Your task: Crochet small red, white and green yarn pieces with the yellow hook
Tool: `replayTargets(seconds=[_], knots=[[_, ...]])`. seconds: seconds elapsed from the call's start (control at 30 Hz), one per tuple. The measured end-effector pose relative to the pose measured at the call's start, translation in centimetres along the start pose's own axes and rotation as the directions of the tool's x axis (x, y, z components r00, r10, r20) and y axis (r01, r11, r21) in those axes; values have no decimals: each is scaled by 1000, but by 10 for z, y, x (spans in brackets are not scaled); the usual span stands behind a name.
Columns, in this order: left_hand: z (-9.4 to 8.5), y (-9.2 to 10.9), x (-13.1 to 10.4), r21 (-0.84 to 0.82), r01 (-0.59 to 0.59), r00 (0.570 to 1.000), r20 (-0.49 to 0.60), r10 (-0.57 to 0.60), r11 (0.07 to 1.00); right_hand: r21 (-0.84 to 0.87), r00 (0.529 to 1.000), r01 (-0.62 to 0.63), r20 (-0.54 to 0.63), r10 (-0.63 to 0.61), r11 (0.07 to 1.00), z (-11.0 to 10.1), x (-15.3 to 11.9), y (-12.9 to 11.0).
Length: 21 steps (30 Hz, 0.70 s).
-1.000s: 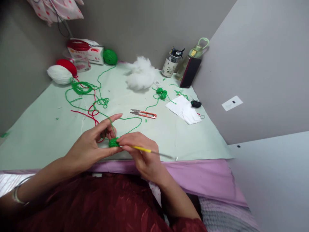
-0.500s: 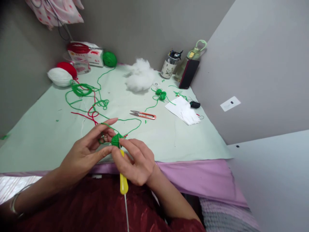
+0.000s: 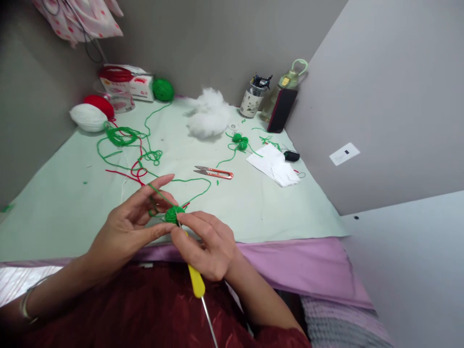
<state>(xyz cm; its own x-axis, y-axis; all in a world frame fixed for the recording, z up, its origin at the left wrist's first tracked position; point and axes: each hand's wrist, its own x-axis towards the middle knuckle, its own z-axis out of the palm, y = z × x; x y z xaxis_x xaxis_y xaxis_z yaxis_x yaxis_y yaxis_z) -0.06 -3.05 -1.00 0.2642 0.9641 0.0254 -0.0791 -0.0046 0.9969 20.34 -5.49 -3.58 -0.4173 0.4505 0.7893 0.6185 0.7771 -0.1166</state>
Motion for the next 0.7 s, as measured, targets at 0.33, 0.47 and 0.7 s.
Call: replayTargets(seconds=[0.33,0.47,0.7], knots=[[2,1,0,61,6,999,-48,-3,998,64,999,-45,-19,46,997,6,0,-1],[5,3,-1,41,15,999,-49,-13,999,110,996,-56,-56,63,992,5,2,0],[6,-1,0,-1,61,993,-103,-60,998,46,998,-61,-15,62,997,11,-4,-1]])
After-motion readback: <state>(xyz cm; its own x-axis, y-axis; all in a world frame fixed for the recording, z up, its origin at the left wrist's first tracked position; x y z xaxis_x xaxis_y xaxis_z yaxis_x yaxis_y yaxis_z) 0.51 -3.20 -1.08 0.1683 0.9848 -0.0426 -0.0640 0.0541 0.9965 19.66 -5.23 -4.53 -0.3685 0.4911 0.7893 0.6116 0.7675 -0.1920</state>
